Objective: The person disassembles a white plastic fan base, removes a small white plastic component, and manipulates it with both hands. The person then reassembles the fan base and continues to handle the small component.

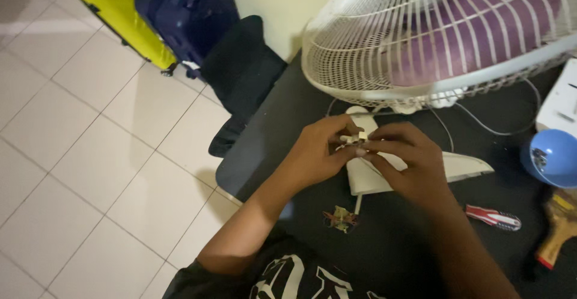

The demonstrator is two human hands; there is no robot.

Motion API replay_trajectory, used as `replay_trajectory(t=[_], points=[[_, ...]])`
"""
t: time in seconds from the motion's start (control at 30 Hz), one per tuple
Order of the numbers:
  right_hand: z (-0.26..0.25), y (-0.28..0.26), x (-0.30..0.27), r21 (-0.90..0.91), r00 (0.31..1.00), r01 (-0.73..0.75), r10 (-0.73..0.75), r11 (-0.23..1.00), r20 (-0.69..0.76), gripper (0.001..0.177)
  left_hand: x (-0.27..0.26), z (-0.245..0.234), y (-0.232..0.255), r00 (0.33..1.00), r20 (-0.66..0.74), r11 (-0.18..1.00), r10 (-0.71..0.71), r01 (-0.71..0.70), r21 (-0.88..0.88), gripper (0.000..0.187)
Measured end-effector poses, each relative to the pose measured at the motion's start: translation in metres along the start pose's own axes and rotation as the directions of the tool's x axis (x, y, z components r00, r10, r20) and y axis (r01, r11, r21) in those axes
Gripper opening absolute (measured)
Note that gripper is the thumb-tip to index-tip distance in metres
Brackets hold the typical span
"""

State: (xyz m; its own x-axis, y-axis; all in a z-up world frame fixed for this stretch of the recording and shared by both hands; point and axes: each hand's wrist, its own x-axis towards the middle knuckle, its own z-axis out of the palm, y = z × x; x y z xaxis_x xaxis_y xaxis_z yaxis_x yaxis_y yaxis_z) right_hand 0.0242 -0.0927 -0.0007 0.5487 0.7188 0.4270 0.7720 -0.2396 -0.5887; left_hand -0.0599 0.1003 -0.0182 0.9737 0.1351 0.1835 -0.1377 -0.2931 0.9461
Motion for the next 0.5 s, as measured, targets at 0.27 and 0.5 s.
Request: replay_trajectory(t=[0.27, 0.5], points=[[0.010, 0.009, 0.001, 0.101, 0.999, -0.033, 0.036, 0.994, -0.027, 0.026, -0.004, 0.001, -0.013, 0.994, -0.015, 0.979, -0.108, 0.104, -0.174, 0.032], [0.022, 0.007, 0.002, 0.356, 0.996, -0.005, 0.036, 0.934, -0.079, 0.028, -0.006, -0.001, -0.017, 0.994, -0.080, 0.987, -0.074, 0.062, -0.145, 0.033]])
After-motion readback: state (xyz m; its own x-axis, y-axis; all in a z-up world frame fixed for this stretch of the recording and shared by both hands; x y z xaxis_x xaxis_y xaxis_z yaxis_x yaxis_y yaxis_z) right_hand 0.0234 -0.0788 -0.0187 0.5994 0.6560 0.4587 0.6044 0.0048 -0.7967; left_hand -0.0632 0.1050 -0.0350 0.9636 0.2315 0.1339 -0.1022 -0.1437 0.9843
